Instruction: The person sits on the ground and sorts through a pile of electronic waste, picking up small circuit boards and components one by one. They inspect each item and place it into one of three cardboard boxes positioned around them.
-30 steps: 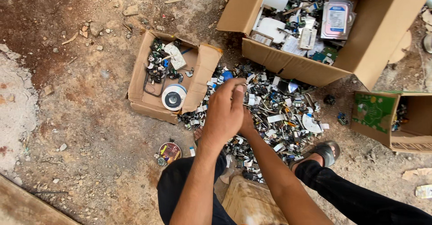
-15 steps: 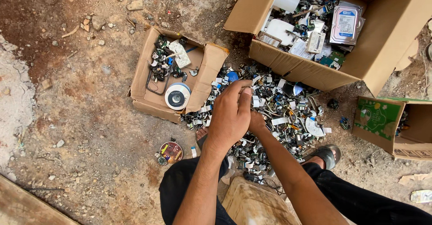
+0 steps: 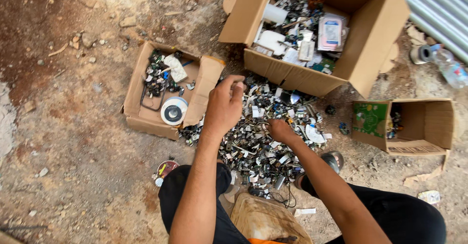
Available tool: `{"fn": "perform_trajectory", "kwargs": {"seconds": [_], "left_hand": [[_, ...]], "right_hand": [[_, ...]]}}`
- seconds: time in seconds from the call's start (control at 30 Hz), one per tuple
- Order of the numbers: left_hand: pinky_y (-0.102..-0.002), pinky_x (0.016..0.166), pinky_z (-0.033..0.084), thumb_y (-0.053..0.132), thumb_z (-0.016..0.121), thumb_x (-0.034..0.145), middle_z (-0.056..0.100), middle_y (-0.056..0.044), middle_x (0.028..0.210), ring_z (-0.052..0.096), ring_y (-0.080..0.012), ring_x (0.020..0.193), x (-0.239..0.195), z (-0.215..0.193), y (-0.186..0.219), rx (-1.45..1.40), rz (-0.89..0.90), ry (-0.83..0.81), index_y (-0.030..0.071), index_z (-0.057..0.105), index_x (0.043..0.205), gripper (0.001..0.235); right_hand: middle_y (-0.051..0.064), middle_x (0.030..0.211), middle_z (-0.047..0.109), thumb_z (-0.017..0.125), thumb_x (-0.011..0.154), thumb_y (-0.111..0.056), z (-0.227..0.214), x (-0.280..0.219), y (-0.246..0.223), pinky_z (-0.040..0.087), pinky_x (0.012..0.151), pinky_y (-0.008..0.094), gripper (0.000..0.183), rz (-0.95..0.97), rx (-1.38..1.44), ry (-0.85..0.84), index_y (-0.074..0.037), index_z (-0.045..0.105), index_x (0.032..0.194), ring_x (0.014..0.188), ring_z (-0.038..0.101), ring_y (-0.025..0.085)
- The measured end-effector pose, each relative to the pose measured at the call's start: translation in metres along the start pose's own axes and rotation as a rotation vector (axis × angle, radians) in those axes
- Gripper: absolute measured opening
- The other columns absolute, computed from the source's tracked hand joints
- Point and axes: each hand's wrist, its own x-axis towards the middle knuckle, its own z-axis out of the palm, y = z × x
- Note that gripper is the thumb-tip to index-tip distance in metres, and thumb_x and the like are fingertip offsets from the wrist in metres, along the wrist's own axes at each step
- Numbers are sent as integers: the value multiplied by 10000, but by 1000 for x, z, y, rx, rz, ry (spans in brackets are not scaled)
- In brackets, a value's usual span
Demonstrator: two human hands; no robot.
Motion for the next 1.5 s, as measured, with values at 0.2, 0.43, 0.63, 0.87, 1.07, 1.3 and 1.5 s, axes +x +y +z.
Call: {"fn": "perform_trajectory", "kwargs": {"seconds": [0.2, 0.43, 0.63, 0.87, 1.07, 1.3, 1.5], "left_hand": [[-610, 889, 575, 181, 451, 1049, 707, -284, 1103, 688, -476, 1066, 11, 32, 1, -18, -21, -108, -32, 624, 1298, 371], [-634, 988, 547, 280, 512, 1062, 654, -307, 1250, 626, -489, 1211, -4, 82, 24, 107, -27, -459, -56, 549, 1396, 475], [-580, 959, 553, 191, 494, 1093, 674, -271, 1206, 676, -420, 1148, -4, 111, 40, 121, 47, -622, -52, 522, 1442, 426], [-409, 818, 624, 131, 581, 1060, 746, -254, 1040, 759, -275, 919, 17, 146, 4, -391, -29, -361, -69, 632, 1313, 326], [-396, 805, 621, 166, 604, 1058, 747, -253, 1100, 743, -290, 941, 22, 155, 4, -604, -34, -204, -86, 569, 1344, 383], [-393, 793, 629, 205, 635, 1050, 759, -250, 1072, 758, -264, 900, 28, 146, -5, -497, 66, -199, -61, 594, 1328, 387], [-502, 889, 610, 264, 595, 1078, 738, -252, 1120, 748, -324, 1026, 18, 135, 19, -290, 96, -182, -66, 576, 1345, 425]], "right_hand": [[284, 1024, 742, 577, 1093, -210, -58, -47, 45, 636, 800, 550, 309, 28, 585, 355, 0, 636, 1312, 925, 751, 419], [276, 1061, 741, 588, 1065, -165, -145, -161, -52, 627, 889, 518, 334, 54, 1214, 405, 16, 607, 1345, 976, 744, 359], [263, 1000, 736, 565, 1056, -166, -193, -200, -65, 650, 873, 494, 402, -94, 1357, 487, 28, 566, 1409, 940, 763, 353], [315, 1151, 678, 626, 1002, -95, -208, -180, -63, 605, 929, 517, 529, -181, 1412, 554, 43, 473, 1489, 1033, 724, 393], [254, 1093, 694, 662, 981, -45, -209, -149, -59, 630, 810, 385, 591, -243, 1171, 578, 62, 411, 1506, 909, 737, 292], [228, 1064, 714, 636, 1010, -57, -215, -150, -69, 616, 771, 381, 483, -228, 1000, 653, 71, 471, 1447, 891, 743, 240], [227, 1061, 716, 648, 1015, -78, -214, -152, -69, 607, 764, 399, 475, -201, 967, 694, 65, 500, 1443, 879, 746, 237]]}}
